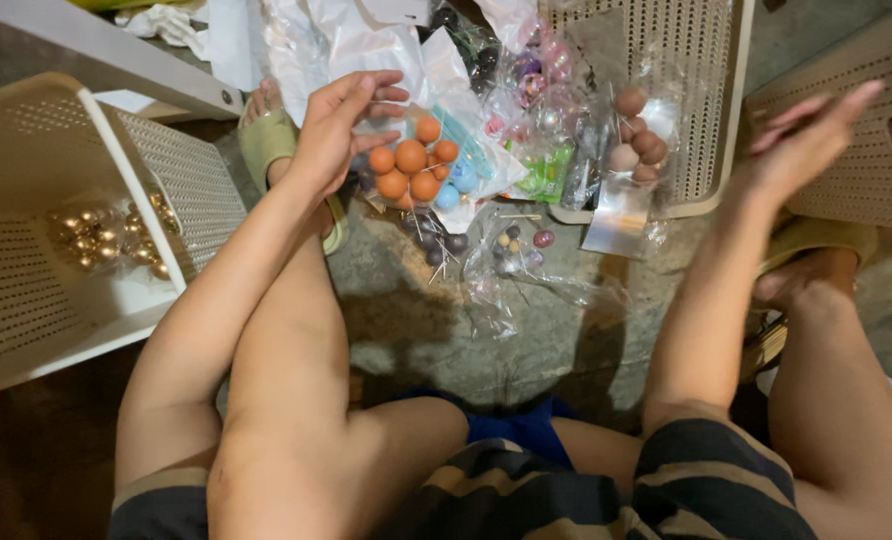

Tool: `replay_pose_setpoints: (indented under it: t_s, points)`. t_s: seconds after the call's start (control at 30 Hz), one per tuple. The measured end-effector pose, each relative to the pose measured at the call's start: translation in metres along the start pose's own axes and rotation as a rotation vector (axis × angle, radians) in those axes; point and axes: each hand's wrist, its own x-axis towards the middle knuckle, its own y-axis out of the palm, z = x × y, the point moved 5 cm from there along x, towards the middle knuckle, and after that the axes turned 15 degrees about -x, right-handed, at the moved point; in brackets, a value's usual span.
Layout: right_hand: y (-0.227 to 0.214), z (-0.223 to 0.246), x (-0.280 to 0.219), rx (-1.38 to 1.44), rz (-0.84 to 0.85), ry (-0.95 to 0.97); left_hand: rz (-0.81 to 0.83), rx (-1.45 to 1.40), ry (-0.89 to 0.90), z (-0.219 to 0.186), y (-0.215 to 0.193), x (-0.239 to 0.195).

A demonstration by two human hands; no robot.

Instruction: The person puts small decorative balls and plush items into clear plastic bags by hand and staples some of the bags closed.

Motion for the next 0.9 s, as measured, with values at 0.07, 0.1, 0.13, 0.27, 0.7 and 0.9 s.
replay_pose_setpoints:
  t_s: [0.07, 0.1, 0.13, 0.27, 0.7, 0.9]
  points:
    - [0.040, 0.021, -0.033, -0.083, 0.152, -0.205, 0.021, -0.063, 0.006, 0.000, 0.001, 0.002]
    - [0.066, 0.041, -0.060, -0.125, 0.316, -0.455, 0.019, -0.062, 0.013, 0.000, 0.002, 0.003]
    - [0.092, 0.026, -0.084, 0.042, 0.456, 0.068, 0.023, -0.098, 0.018, 0.001, 0.004, 0.003]
    - [0.166, 0.089, -0.167, -0.020, 1.066, -0.252, 0.053, -0.147, 0.067, -0.004, 0.015, 0.002]
    - [0.236, 0.069, -0.220, 0.216, 0.661, -0.190, 0.185, 0.573, 0.697, -0.029, 0.062, -0.005]
    - [0.247, 0.033, -0.230, 0.103, 0.544, -0.186, 0.037, 0.413, 0.436, -0.015, 0.043, -0.001]
